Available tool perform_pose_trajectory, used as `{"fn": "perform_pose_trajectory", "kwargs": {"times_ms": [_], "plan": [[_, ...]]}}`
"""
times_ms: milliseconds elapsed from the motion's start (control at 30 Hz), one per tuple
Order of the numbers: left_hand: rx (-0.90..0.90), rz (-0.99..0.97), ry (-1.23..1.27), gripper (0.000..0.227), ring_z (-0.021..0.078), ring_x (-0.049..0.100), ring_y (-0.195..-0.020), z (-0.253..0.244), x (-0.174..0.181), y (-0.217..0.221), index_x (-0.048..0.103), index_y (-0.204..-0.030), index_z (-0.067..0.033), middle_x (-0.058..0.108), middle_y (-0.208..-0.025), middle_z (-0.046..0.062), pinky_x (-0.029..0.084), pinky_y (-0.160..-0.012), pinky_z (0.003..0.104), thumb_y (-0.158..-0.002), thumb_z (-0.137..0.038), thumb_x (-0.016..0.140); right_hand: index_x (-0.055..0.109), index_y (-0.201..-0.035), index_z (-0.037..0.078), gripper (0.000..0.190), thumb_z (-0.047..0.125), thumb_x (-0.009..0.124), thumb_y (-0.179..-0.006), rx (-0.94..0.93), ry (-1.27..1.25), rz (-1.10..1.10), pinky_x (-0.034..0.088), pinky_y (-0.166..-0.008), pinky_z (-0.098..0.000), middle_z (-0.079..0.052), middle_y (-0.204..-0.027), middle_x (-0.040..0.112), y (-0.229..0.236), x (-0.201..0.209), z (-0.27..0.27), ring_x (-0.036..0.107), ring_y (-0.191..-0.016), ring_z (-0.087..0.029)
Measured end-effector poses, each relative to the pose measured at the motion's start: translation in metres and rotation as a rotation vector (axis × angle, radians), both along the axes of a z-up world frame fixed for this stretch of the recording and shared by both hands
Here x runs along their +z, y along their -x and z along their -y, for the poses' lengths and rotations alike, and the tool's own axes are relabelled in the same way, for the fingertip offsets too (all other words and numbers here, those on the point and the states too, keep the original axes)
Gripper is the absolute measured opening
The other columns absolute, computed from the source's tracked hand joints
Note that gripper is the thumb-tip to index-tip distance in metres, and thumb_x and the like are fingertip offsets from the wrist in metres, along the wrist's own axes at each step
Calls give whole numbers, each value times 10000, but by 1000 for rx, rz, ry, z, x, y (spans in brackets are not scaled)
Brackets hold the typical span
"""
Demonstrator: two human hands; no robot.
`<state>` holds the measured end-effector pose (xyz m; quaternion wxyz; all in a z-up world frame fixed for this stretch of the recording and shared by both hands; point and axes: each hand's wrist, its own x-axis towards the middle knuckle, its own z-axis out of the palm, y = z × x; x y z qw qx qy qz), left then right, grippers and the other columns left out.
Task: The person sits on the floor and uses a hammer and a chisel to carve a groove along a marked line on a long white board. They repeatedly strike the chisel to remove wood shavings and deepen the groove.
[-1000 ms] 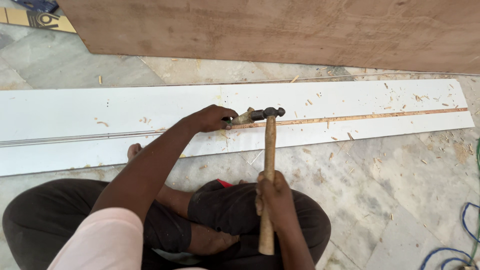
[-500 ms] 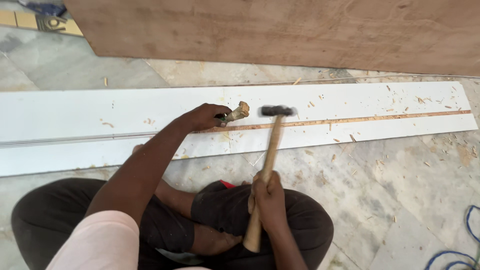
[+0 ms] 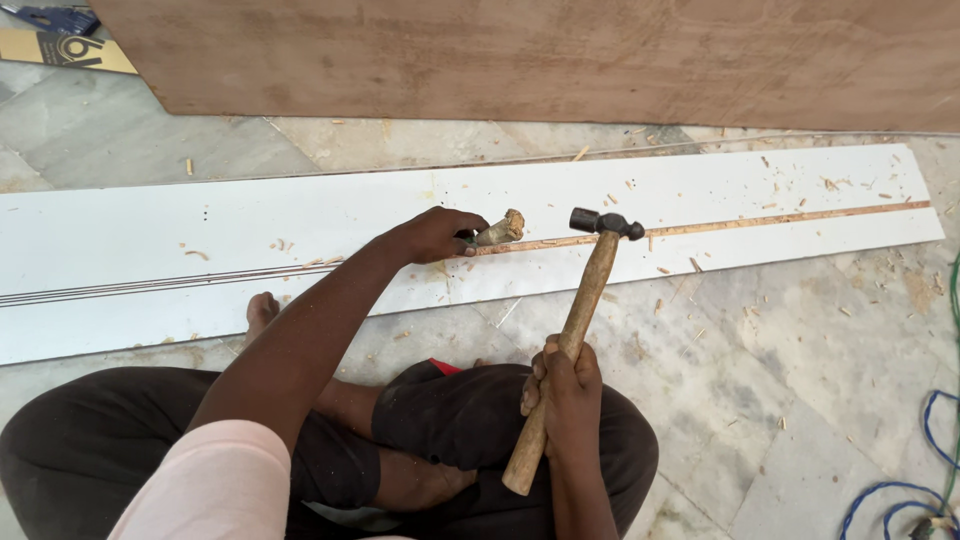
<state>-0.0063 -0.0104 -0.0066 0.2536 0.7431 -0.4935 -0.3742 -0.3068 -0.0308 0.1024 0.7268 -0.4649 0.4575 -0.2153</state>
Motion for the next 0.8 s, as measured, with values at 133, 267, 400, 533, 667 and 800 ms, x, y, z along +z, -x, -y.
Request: {"fn": "perform_pose_trajectory", "kwargs": {"times_ms": [133,267,400,533,667,800], "plan": [[-2,11,-38,454,239,674,-1106,-5,-4,-2,631,-1343,-179,725,-1190,78,518,-971,422,-901,-201,730,530,-1025,29,140,160,531,-977,6,79,9,434,-386,-286,-59,-704,527,-1,-1,1,488,-448,-125],[11,-6,-47,458,239,694,-1092,-10,-3,1,643,-1341,-196,746,-1174,66,526,-979,420,-894,-226,738,525,-1029,21,124,135,527,-981,12,144,-5,437,-382,-288,-55,-692,515,-4,-5,-7,474,-447,-116],[4,-28,-17,491,243,695,-1121,-9,-10,-2,639,-1352,-210,742,-1207,65,533,-985,418,-871,-215,740,524,-1021,15,120,105,536,-943,238,61,-214,423,-359,-316,-72,-659,525,-7,0,-10,483,-411,-144],[11,48,-73,503,256,671,-1169,-26,-22,-16,642,-1360,-209,720,-1264,72,509,-1030,412,-871,-223,758,551,-1017,-5,152,136,544,-959,246,1,-213,432,-384,-295,-58,-677,546,-10,7,-1,482,-426,-123],[20,29,-24,498,265,689,-1162,-40,-32,-23,631,-1377,-181,721,-1266,98,529,-1034,402,-887,-163,716,525,-1033,21,148,137,532,-941,265,53,-178,457,-389,-302,-69,-670,541,-11,3,-14,507,-428,-134],[91,54,-45,494,274,671,-1135,-44,-19,-16,625,-1357,-187,712,-1259,105,508,-1001,415,-879,-182,750,555,-1035,14,158,138,542,-937,385,2,-219,455,-403,-296,-51,-720,557,-9,4,-11,519,-457,-124]]}}
